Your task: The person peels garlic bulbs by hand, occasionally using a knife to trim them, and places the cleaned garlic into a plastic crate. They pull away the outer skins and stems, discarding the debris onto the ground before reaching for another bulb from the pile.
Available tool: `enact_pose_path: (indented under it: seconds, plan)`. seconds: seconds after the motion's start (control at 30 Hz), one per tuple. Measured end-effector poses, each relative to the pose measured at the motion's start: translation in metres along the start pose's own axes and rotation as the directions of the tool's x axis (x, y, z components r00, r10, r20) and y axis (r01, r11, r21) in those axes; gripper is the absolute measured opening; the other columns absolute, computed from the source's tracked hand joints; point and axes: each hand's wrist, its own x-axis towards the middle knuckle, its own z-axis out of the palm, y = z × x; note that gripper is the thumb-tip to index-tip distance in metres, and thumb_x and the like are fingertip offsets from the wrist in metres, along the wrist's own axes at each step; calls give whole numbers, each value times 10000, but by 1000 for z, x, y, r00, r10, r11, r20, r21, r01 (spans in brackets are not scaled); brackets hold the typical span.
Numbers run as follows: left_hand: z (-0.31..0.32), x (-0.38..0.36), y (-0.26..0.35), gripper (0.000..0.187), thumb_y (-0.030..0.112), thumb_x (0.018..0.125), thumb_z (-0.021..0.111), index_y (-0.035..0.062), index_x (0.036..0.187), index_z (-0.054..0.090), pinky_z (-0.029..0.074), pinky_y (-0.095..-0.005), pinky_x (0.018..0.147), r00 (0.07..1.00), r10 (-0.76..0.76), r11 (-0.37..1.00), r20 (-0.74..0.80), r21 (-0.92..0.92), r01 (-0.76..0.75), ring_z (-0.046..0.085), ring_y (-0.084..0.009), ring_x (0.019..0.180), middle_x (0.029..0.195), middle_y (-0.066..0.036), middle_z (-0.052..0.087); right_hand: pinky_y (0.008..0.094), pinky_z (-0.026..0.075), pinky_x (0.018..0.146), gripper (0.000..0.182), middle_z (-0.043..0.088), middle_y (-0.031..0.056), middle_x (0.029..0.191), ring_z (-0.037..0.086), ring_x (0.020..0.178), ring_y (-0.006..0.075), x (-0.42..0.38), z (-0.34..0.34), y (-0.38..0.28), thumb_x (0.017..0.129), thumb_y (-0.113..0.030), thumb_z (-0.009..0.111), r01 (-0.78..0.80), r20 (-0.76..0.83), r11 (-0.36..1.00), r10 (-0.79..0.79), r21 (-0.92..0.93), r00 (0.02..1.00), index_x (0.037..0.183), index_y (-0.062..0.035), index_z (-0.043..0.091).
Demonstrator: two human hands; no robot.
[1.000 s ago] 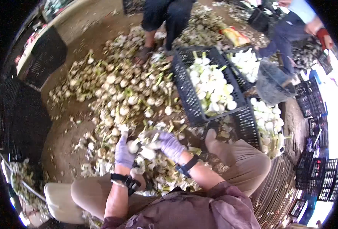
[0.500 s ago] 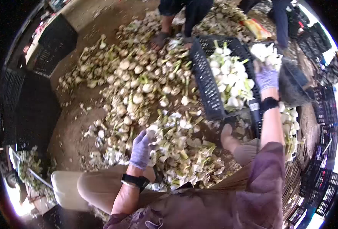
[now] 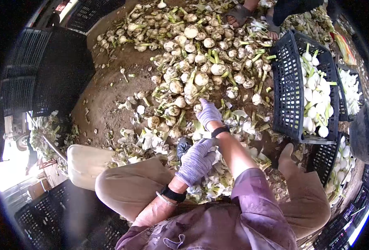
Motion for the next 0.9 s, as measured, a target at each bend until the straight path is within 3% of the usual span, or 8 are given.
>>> enact_pose_path:
  seconds: [0.07,0.17,0.3,0.57,0.67,0.77,0.87,0.9]
  plan:
    - [0,1,-3,333,49,803,530,36,1134,555,474,-329,741,996,-65,993,60,-93,70,600,-274,807,941,-147,617,391,478,822,450,646,164,897,614,922,306,-1,7,2,753,-281,648,27,-77,997,-33,-78,996,1185,-205,547]
    - [-1,6,-6,303,65,832,550,16,1130,573,479,-283,760,995,-96,954,33,-281,102,621,-182,829,922,-128,655,351,485,693,258,644,111,728,618,712,278,16,24,30,706,-269,714,58,-79,950,-35,307,996,902,-128,624]
    - [-11,8,-8,256,38,848,557,-7,1097,593,464,-231,751,970,-239,820,49,-524,229,570,-92,833,920,-64,640,229,453,416,87,635,14,669,557,493,96,-15,6,44,756,-99,686,-389,352,360,165,848,921,832,-93,646]
    - [2,23,-44,669,-159,691,559,-3,1322,401,391,-258,946,983,-102,809,-152,-588,-7,451,-168,1167,1237,-111,486,206,442,552,215,581,1,649,563,615,77,-97,-115,64,659,-184,684,-75,344,640,-307,765,887,795,-31,616]
    - [-11,19,-26,569,-62,750,596,-13,1292,427,427,-270,926,984,-37,577,177,-800,165,519,-176,1088,1147,-75,544,209,459,601,218,600,-1,703,555,607,89,-110,-133,54,642,-156,668,-229,362,308,-499,923,788,797,-20,600]
    - [-10,12,-20,505,0,787,633,-12,1258,453,501,-281,823,979,-47,479,196,-856,195,576,-153,957,1066,-68,581,218,457,538,428,604,11,819,565,590,82,-122,-147,39,720,-203,683,-219,179,-63,-379,974,908,1094,-26,571]
    - [-10,10,-13,471,48,802,660,-11,1229,470,537,-284,737,995,-95,459,-19,-888,27,591,-136,885,1025,-68,590,223,459,560,494,586,-8,903,566,734,79,-116,-139,48,779,-311,693,-129,138,342,0,931,990,1193,-102,525]
    - [-10,10,-11,453,-11,763,674,-14,1178,492,520,-260,728,989,-137,454,-46,-891,22,577,-121,849,974,-45,584,221,446,559,435,580,-11,869,560,712,86,-121,-129,46,792,-281,686,126,-105,571,-70,811,992,1156,-90,545]
